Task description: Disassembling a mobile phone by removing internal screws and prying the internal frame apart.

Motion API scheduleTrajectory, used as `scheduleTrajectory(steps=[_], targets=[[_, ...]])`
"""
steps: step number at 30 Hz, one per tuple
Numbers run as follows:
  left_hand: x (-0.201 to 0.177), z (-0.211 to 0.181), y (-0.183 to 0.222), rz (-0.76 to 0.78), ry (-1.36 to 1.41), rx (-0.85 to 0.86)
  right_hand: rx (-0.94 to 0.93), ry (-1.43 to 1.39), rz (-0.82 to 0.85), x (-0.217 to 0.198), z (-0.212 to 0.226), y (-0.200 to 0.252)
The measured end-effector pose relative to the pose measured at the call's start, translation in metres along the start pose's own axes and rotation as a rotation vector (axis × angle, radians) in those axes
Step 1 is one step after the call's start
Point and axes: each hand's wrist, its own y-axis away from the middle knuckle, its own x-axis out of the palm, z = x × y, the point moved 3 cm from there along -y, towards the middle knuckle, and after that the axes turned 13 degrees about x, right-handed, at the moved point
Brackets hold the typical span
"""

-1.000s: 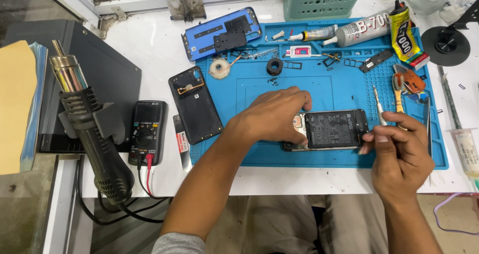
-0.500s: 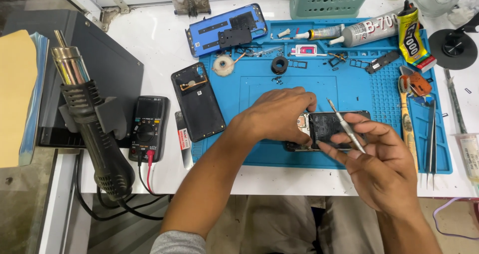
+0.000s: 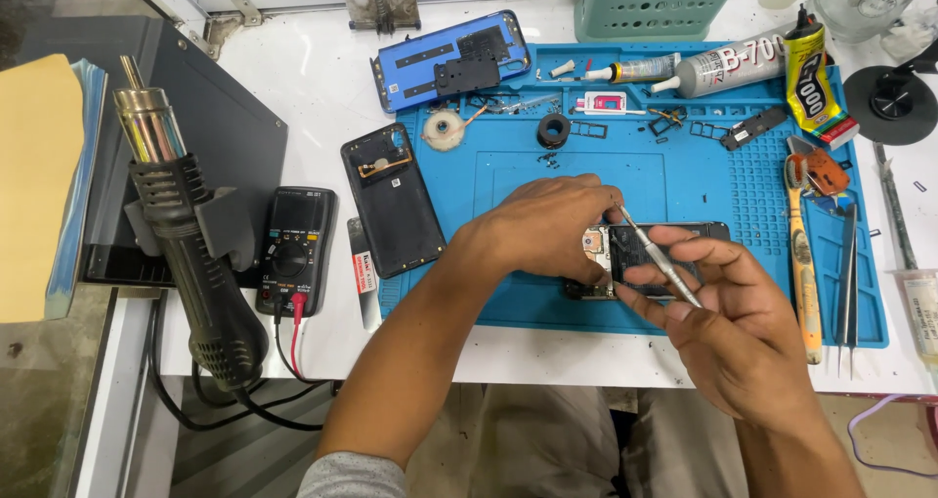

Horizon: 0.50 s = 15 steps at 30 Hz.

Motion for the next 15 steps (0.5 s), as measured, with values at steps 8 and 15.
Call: scheduleTrajectory(steps=[8,15], targets=[[0.003,0.002,-0.001,-0.005,-0.029,-0.015,0.02,-0.203,-0.002,-0.011,-0.008,-0.003],[0.003,0.001,0.0,-0.003,-0.028,-0.021,0.02,-0.279,-0.061,-0.016,-0.016,-0.002]])
